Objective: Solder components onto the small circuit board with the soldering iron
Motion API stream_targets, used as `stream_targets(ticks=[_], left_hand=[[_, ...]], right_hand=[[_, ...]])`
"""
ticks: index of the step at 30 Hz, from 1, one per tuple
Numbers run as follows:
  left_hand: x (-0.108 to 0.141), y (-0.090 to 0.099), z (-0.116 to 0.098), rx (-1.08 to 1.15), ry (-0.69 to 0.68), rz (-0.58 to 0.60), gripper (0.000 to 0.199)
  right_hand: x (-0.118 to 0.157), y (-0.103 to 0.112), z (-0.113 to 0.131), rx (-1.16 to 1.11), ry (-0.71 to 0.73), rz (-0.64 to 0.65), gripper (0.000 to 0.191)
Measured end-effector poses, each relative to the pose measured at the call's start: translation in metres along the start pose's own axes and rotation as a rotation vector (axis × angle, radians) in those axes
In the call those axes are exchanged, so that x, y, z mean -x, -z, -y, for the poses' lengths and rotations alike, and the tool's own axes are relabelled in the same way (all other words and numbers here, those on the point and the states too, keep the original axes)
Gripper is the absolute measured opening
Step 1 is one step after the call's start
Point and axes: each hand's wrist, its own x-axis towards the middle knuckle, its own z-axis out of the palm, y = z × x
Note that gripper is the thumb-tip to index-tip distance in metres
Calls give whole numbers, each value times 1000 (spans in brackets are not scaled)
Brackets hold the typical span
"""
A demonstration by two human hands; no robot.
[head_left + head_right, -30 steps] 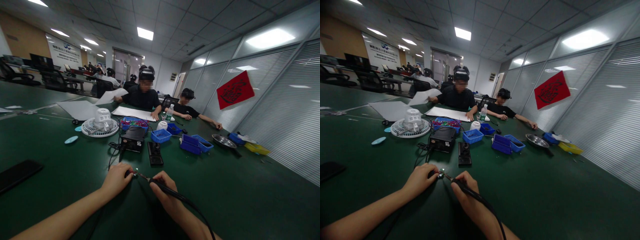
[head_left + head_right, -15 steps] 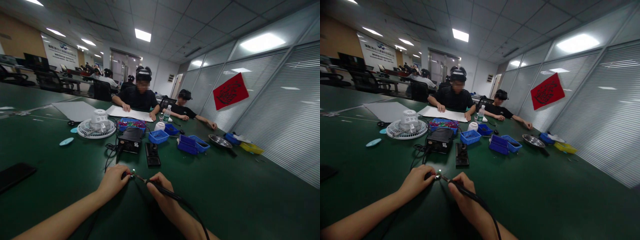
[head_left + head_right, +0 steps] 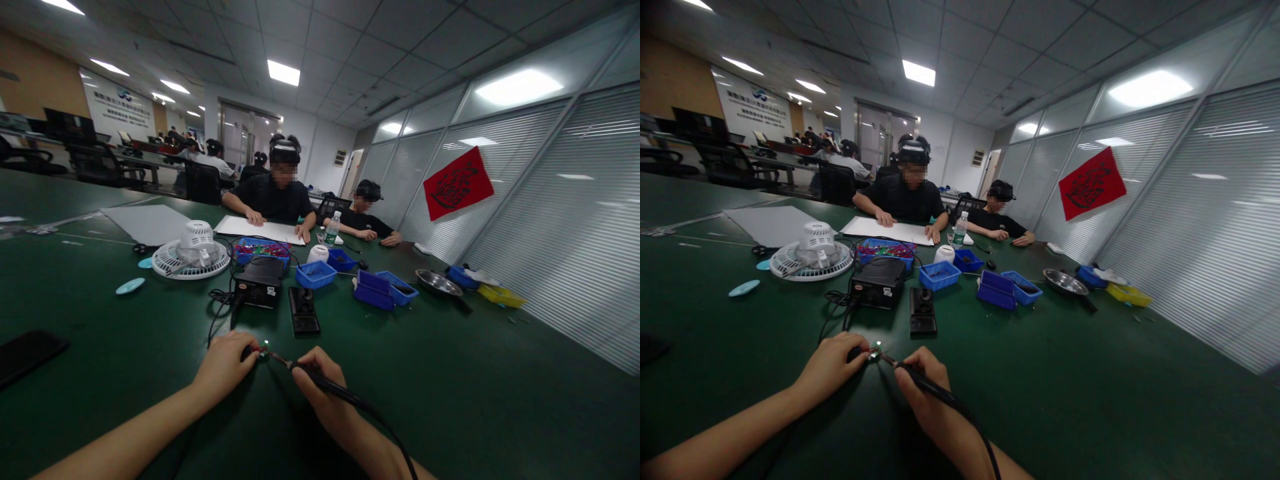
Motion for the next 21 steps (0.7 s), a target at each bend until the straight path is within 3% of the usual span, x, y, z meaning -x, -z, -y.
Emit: stream_targets(ticks=[21], left_hand=[[0,0,-2,-11,15,12,13]], right_hand=[[0,1,7,17,-20,-1,9]])
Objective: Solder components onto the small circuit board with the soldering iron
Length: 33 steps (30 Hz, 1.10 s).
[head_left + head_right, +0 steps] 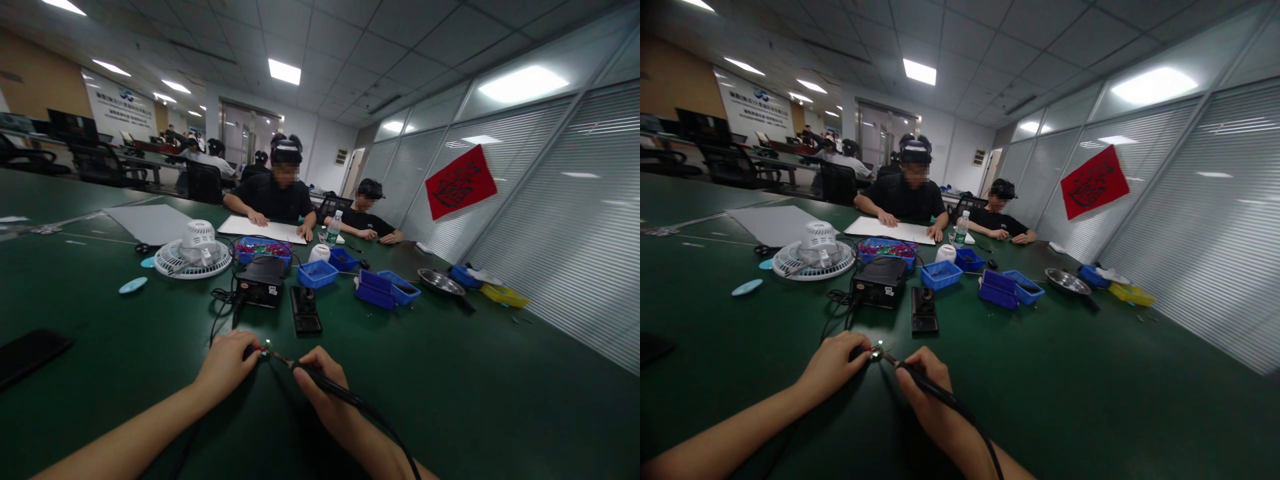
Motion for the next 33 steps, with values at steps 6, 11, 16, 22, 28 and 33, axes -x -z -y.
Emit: stream_targets(ticks=[6,11,16,22,28,33], left_hand=[[1,0,1,16,-10,-6,13],[1,0,1,6,-5,-7,14],[0,0,0,4,-4,2,14],[1,1,-1,-2,2,-3,14],[1,0,-1,-5,-6,-6,14],[1,2,-2,-2,-4,0,15]], right_hand=[[0,-2,-4,-4,11,-6,10],[1,-2,-9,-26,7,-32,12],[2,-2,-8,-26,-2,-51,12],[1,-3,-6,5,17,-49,10],[2,-3,-8,19,21,-41,11],[2,-3,-6,21,7,-30,11]])
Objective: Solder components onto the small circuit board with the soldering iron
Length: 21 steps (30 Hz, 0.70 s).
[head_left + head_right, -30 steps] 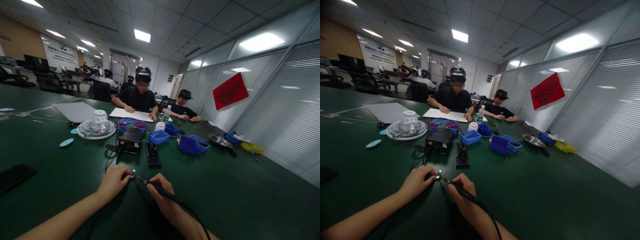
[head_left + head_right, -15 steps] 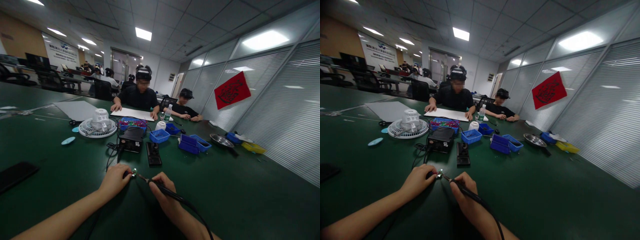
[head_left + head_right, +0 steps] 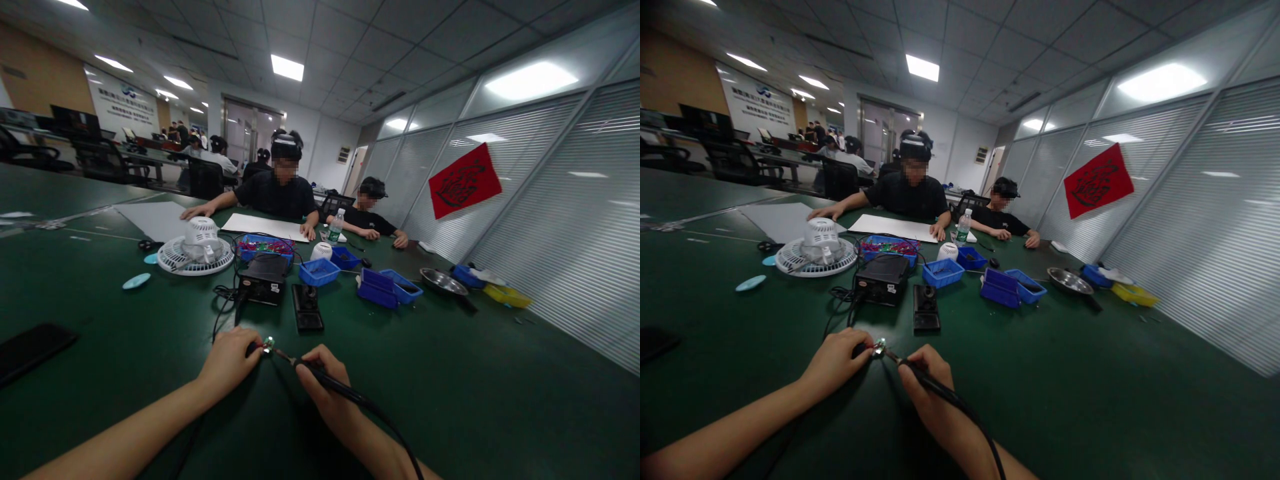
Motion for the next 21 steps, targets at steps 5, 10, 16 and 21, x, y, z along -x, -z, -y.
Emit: stream_targets(ticks=[5,10,16,21], left_hand=[[0,0,0,10,-2,3,15],[-1,0,1,11,0,3,14],[-1,-2,2,18,-14,-2,14],[0,-1,0,16,3,5,15]], right_hand=[[-1,1,3,-1,4,5,11],[-1,0,2,2,7,-3,11],[0,0,4,0,16,14,14],[0,1,4,-15,9,13,13]])
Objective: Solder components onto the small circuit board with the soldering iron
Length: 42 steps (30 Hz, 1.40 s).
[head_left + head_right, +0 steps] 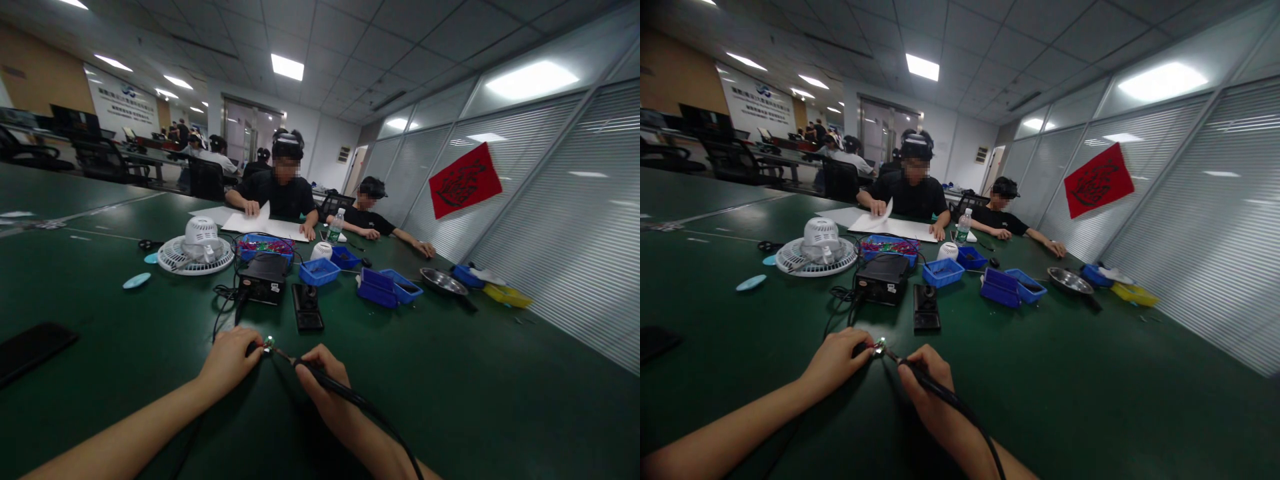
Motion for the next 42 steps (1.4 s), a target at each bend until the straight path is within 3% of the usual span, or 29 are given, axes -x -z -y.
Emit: stream_targets(ticks=[13,29,42], left_hand=[[1,2,-2,-18,-6,1,14],[0,0,1,-2,-12,-2,15],[-1,0,1,-2,-15,-2,15]], right_hand=[[0,-1,-2,-14,-5,-45,11],[-1,1,15,-6,-55,-19,11],[0,2,11,8,-30,-10,9]])
